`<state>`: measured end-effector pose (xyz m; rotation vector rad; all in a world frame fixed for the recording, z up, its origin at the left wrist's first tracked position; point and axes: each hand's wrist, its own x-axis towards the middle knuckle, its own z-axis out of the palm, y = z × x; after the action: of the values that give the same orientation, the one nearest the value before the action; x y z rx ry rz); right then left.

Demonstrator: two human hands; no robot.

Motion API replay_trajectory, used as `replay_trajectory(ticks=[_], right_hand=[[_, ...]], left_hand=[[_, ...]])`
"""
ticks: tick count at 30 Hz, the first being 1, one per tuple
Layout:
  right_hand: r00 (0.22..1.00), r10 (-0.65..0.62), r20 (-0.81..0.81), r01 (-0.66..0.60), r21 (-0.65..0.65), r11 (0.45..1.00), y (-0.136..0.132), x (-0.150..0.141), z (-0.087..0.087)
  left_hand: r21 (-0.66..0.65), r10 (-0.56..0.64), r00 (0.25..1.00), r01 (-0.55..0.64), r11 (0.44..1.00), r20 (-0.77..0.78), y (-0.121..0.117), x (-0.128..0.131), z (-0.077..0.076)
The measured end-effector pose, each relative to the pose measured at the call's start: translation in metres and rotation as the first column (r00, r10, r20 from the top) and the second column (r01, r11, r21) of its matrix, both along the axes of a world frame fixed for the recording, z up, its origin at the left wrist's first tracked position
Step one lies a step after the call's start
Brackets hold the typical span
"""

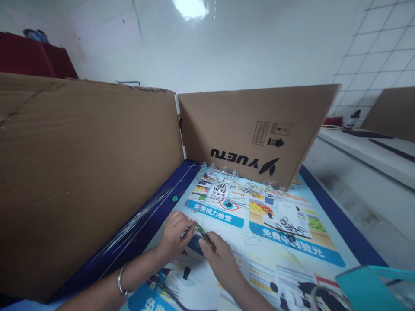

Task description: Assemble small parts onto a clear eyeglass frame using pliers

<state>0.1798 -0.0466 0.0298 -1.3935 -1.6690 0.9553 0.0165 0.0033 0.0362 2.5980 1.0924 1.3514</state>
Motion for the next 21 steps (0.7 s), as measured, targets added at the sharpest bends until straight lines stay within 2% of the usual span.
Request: replay_trajectory(ticks=[5,10,14,21], right_hand=[[0.999,-0.026,0.027,0.026,0.003,1.0,0.002,0.006,-0.003],[0.998,-0.029,0.064,0.029,0.005,1.0,0.004,0.006,-0.007],[0.997,-0.021,0.068,0.021,-0.01,1.0,0.005,0.002,-0.011],[0.996,-0.023,0.091,0.025,-0.027,0.999,0.005,0.0,-0.018]], left_hand=[[-0.097,-0.075,0.997,0.075,0.992,0.006,0.001,0.003,0.003],[-0.199,-0.147,0.983,0.167,0.966,0.11,0.003,-0.001,-0.001],[-0.206,-0.101,0.981,0.135,0.969,0.165,0.005,-0.004,-0.008],[-0.119,-0.085,0.99,0.098,0.988,0.109,0.006,-0.008,-0.019]])
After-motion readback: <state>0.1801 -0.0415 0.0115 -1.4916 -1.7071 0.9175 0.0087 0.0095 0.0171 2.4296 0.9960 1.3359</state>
